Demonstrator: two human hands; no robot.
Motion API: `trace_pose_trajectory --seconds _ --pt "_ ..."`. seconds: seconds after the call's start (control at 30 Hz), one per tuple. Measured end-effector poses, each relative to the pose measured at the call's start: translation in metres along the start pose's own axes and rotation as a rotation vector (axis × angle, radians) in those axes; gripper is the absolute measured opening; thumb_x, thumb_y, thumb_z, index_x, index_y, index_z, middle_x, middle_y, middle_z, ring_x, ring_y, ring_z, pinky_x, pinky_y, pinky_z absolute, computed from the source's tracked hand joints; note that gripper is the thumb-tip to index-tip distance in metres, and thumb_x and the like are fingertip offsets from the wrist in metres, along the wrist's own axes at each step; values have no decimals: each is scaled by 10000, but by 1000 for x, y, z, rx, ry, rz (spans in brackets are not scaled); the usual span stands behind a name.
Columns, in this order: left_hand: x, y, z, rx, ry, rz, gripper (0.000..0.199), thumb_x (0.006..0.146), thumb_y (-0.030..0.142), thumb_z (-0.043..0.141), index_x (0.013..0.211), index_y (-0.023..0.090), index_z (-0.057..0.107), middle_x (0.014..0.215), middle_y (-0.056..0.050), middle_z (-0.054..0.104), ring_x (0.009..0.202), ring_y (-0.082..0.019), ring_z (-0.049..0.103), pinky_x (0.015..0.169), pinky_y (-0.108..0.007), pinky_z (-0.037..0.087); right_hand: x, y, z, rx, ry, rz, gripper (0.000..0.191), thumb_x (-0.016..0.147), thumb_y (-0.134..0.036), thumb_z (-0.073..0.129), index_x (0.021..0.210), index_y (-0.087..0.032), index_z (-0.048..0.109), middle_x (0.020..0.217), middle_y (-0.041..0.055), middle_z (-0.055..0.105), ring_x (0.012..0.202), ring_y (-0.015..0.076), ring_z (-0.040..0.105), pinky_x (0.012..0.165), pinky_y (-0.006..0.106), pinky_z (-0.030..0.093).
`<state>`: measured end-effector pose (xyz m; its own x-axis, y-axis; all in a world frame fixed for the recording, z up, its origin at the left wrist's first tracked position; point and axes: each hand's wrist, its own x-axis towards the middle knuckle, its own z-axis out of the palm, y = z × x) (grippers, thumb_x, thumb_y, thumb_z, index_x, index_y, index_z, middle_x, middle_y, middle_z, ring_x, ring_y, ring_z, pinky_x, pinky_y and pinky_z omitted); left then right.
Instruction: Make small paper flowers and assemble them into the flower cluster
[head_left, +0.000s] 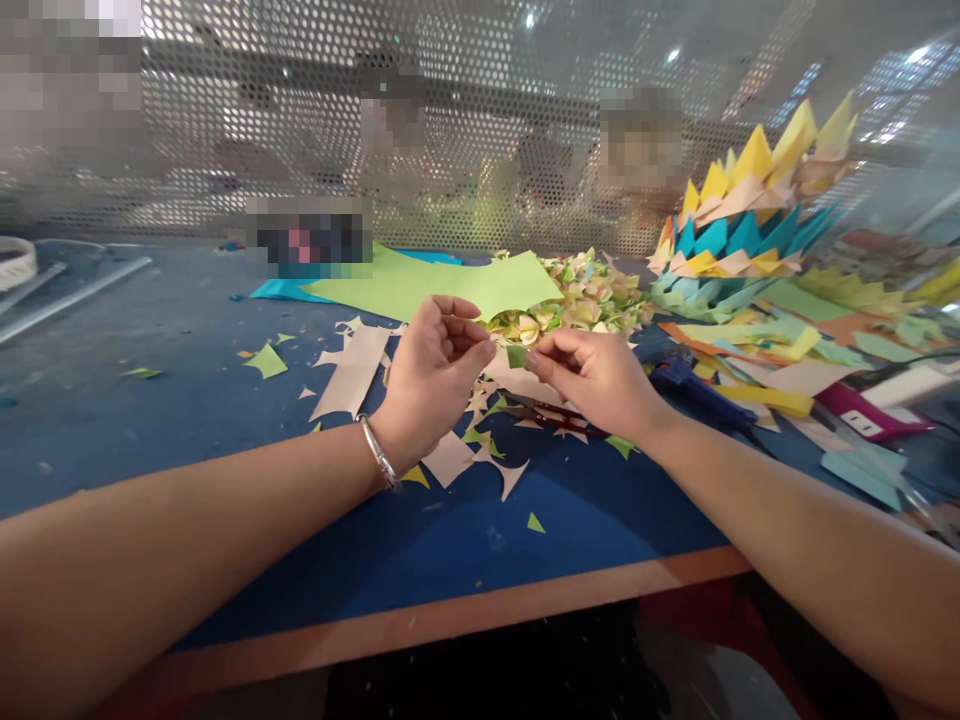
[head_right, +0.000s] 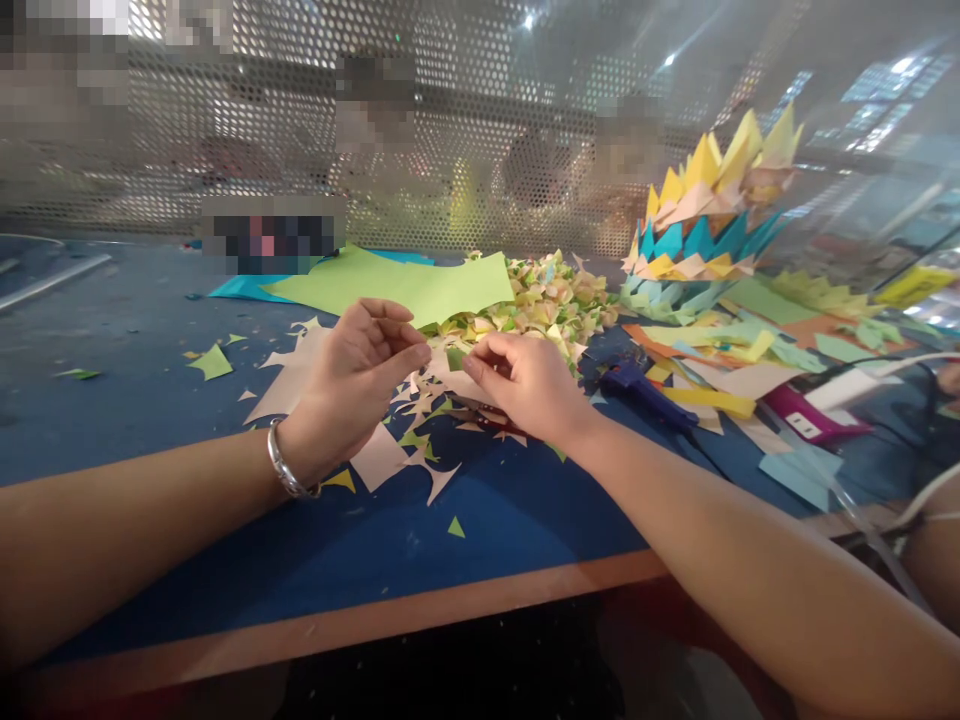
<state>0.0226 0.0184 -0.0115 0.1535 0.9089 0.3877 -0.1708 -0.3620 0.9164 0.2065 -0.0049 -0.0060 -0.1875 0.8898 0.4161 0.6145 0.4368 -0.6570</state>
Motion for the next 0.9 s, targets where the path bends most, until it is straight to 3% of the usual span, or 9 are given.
trace_pose_trajectory --seconds 0.27,0.43,0.57,0.77,0.9 --pt "0 -1 0 14 -24 -4 242 780 29 618 915 191 498 810 12 597 779 -109 609 761 -258 514 0 1 0 -58 -16 -10 361 900 -484 603 703 -182 592 541 -32 483 484 97 416 484 260 304" --pt "0 -1 -2 15 -15 43 253 759 33 636 914 180 503 813 13 565 754 -98 574 733 -234 489 1 6 0 -180 -108 49 323 891 -442 612 706 -179 632 557 -25 522 479 94 411 487 258 277" --pt "1 -2 -2 34 -28 41 257 749 24 616 919 183 506 814 11 565 751 -101 569 720 -234 484 2 7 0 -265 -156 93 358 888 -423 607 629 -180 570 518 -23 518 459 97 423 494 262 276" --pt "0 -6 -1 69 -77 43 257 778 44 618 945 194 493 833 7 585 810 -113 601 785 -263 508 2 4 -1 -336 18 43 273 862 -418 649 745 -172 651 646 18 625 535 125 497 524 266 330" --pt "-1 -8 0 87 -118 83 276 790 23 608 967 194 484 837 5 588 799 -110 605 750 -252 516 -1 -1 -1 -246 118 -53 193 873 -357 648 830 -170 657 724 27 642 537 112 485 517 263 353"
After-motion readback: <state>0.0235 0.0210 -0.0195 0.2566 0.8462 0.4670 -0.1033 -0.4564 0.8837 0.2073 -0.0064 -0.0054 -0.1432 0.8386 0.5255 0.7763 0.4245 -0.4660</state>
